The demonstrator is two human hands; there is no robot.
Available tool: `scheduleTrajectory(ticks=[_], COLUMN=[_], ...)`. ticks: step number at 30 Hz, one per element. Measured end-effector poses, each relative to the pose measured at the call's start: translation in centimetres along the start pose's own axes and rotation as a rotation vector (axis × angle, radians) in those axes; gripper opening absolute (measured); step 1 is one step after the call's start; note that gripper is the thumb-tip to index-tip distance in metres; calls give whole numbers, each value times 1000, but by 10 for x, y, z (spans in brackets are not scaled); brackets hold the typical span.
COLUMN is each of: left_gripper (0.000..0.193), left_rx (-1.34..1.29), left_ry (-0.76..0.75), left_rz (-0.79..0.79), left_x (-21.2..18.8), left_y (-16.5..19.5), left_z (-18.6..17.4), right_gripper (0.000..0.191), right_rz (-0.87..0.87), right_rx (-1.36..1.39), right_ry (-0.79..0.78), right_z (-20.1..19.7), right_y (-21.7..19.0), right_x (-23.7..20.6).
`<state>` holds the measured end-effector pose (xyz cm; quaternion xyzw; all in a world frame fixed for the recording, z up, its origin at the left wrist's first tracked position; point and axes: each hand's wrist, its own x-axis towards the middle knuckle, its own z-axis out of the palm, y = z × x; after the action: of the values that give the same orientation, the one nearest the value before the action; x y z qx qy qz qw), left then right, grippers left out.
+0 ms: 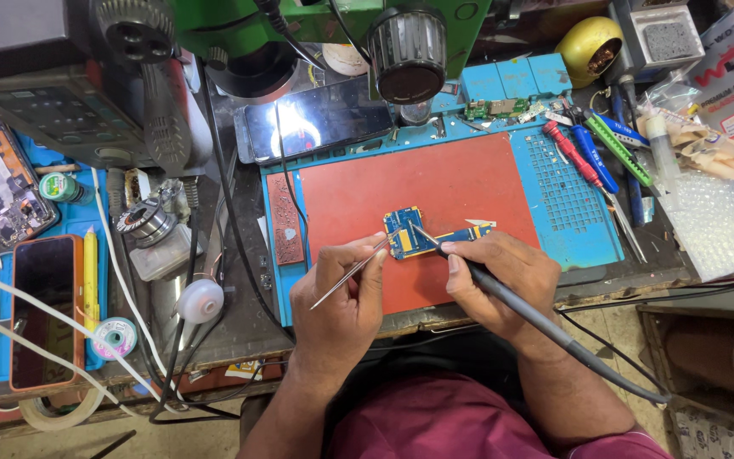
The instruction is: The person uses a soldering iron and tweezers to work on a small blue circuit board placed on a red mat. They repeatedly heat and adjust components on the board, occasionally switching between tools and repositioning the board under a microscope.
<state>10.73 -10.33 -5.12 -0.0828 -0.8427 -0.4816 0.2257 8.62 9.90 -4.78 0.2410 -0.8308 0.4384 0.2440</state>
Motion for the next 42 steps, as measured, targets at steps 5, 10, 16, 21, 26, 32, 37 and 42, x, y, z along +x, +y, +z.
scheduleTrajectory(ticks=[5, 10, 16, 21, 26, 32, 37, 42], left_gripper=[18, 18, 17, 18, 18, 17, 17, 17], left_rx=[5, 20, -19, 11, 19, 8, 17, 5], left_ry=[-2, -1, -4, 1, -8, 1, 2, -5], left_rz=[-6, 3, 5, -2, 4, 7, -4, -10], left_x=[0, -1, -1, -1, 0, -1, -1, -2], left_y=[1, 2, 1, 2, 3, 4, 3, 3], left_z=[0, 0, 0, 0, -1, 0, 0, 0], right_gripper=[14, 15, 15, 15, 15, 15, 14, 13], right_rz=[17, 21, 24, 23, -7, 16, 8, 6], right_rx=[-8, -10, -9, 7, -5, -15, -6, 1], right_ry=[-4, -8, -7, -17, 4, -17, -7, -6], right_z=[0, -1, -1, -1, -2, -2, -3, -3], right_y=[-1, -2, -2, -2, -2, -1, -1, -1], right_x=[0, 1, 1, 1, 1, 1, 0, -1])
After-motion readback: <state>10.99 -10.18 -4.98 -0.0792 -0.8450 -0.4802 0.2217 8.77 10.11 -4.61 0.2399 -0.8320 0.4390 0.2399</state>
